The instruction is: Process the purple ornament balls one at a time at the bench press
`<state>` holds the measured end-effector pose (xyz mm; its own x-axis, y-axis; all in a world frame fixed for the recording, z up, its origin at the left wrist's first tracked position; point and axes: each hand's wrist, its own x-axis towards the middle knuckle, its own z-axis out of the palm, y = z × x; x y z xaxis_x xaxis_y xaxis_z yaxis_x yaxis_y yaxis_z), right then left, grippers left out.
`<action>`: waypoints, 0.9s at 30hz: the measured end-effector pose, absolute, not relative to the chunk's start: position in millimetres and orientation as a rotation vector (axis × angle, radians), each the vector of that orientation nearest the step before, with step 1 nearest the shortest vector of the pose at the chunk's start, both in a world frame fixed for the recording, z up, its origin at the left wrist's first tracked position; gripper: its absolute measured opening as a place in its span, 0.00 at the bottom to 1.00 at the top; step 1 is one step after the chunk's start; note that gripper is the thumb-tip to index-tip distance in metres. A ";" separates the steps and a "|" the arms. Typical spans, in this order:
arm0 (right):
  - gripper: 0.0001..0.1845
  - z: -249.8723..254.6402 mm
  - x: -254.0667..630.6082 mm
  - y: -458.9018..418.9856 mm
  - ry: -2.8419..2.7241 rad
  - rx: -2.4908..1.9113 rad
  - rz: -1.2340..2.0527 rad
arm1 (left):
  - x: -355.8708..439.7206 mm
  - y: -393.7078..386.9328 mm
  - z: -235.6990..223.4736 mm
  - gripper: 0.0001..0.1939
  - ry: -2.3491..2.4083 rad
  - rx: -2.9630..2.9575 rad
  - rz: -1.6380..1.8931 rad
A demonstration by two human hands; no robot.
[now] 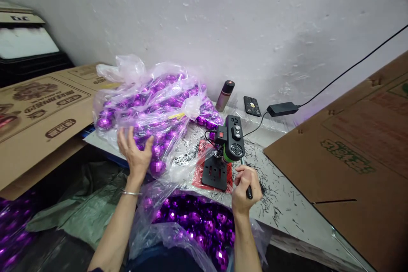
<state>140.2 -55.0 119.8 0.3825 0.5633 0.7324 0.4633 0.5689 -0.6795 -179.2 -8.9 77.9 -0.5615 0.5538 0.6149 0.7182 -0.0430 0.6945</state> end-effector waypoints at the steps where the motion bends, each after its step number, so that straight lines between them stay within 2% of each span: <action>1: 0.13 116.2 138.3 -56.5 -1.175 -1.039 0.102 | -196.8 -3.2 78.3 0.43 -2.207 -1.273 -1.718; 2: 0.12 111.6 134.9 -59.4 -1.094 -1.047 0.131 | -212.7 1.5 77.1 0.43 -2.348 -1.174 -1.776; 4: 0.26 99.5 122.8 -69.6 -0.916 -1.084 0.204 | -238.3 8.9 72.4 0.44 -2.563 -1.026 -1.861; 5: 0.28 92.2 113.7 -75.7 -0.855 -1.119 0.257 | -247.9 12.3 70.1 0.44 -2.628 -0.972 -1.885; 7: 0.22 77.1 89.3 -85.4 -0.870 -1.178 0.430 | -261.8 19.8 67.8 0.45 -2.690 -0.909 -1.897; 10: 0.29 60.6 40.9 -78.0 -1.188 -1.246 0.780 | -273.3 33.4 70.8 0.47 -2.762 -0.904 -1.895; 13: 0.44 57.2 -8.1 -38.5 -1.381 -1.316 0.847 | -282.5 48.2 78.4 0.46 -2.812 -0.915 -1.886; 15: 0.50 60.2 -33.4 -3.6 -1.381 -1.351 0.860 | -293.3 58.5 85.3 0.47 -2.777 -0.853 -1.873; 20: 0.62 73.3 -64.6 74.0 -1.160 -1.456 0.895 | -340.3 98.8 116.2 0.58 -2.477 -1.042 -1.843; 24: 0.63 85.0 -73.8 123.1 -1.028 -1.462 0.825 | -367.2 150.5 150.2 0.63 -2.440 -1.248 -1.918; 27: 0.56 91.3 -80.7 152.4 -1.053 -1.379 0.818 | -368.2 188.4 169.1 0.68 -2.620 -1.161 -1.965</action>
